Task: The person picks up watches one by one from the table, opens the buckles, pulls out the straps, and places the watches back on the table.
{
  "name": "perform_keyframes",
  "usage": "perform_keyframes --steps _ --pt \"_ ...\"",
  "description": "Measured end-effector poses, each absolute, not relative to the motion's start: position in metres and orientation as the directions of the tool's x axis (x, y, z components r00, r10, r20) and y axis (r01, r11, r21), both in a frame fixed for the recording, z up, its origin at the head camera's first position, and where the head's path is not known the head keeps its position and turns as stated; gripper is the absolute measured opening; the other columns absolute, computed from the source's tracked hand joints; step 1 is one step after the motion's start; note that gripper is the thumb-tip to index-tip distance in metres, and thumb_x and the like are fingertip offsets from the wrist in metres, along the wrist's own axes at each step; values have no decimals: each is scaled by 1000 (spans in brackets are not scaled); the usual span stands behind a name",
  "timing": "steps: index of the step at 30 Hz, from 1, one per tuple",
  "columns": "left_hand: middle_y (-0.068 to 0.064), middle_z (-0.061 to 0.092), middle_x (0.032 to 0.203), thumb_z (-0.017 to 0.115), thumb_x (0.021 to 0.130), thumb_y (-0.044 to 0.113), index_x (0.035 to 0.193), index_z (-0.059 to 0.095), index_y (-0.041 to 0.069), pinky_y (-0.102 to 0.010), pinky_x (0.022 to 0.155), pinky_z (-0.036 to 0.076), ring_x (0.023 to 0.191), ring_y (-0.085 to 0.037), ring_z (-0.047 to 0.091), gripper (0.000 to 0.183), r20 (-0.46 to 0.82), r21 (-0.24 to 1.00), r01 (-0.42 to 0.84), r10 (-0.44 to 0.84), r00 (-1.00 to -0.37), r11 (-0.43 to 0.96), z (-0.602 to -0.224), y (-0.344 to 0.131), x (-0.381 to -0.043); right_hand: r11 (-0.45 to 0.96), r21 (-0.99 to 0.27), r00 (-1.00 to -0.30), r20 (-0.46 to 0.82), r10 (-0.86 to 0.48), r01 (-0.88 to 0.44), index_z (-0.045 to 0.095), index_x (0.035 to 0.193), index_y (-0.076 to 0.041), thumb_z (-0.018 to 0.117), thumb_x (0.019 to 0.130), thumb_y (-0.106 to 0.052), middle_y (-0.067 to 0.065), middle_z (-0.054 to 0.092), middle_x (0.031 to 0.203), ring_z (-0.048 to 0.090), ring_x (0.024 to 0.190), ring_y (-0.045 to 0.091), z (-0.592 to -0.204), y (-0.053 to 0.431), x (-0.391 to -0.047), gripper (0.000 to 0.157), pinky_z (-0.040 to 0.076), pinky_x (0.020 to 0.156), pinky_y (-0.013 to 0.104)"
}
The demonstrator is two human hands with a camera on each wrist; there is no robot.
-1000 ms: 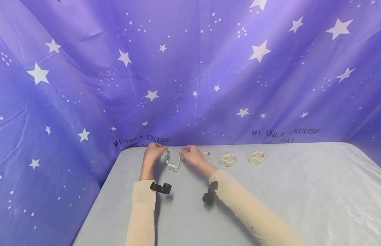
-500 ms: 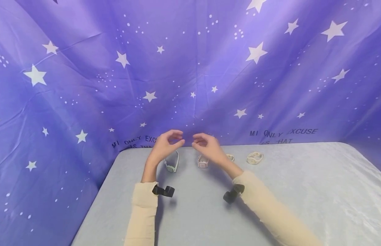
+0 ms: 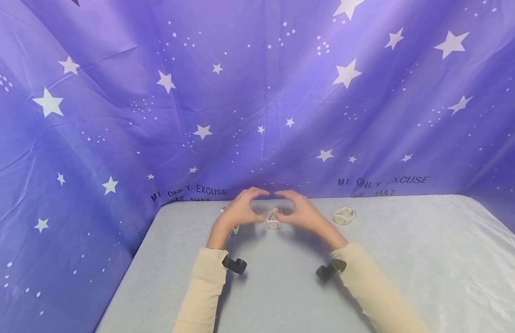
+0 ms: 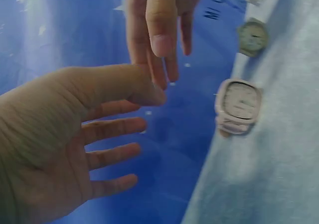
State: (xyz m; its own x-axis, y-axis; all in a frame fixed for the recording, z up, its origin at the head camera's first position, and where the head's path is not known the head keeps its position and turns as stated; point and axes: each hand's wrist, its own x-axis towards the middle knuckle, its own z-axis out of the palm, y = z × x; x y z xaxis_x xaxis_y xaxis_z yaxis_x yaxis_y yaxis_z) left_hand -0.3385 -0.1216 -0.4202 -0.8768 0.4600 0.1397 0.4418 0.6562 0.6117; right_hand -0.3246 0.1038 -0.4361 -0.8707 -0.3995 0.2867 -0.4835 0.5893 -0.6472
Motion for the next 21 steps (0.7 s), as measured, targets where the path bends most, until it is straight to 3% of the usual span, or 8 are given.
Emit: perform_keyframes --steps 6,14,21 --pt "-11 57 145 91 71 25 142 58 9 -51 116 42 134 -33 51 80 107 534 483 510 -853 694 -433 -112 -340 646 -537 -840 308 -447 -542 58 139 -2 86 76 -33 19 62 140 57 131 39 -449 107 -329 76 44 113 59" --pt "-11 56 146 89 70 25 147 53 10 -54 115 43 135 -34 51 86 99 431 505 517 -850 748 -451 -105 -345 714 -450 -842 241 -482 -537 50 146 0 85 74 -34 23 53 149 44 143 44 -461 107 -332 87 26 119 69" --pt "-11 55 147 87 68 23 150 50 15 -54 121 35 139 -35 47 90 111 340 531 527 -842 776 -462 -103 -348 756 -374 -843 223 -490 -538 50 146 -1 83 71 -33 21 52 151 38 147 44 -469 107 -335 88 19 121 71"
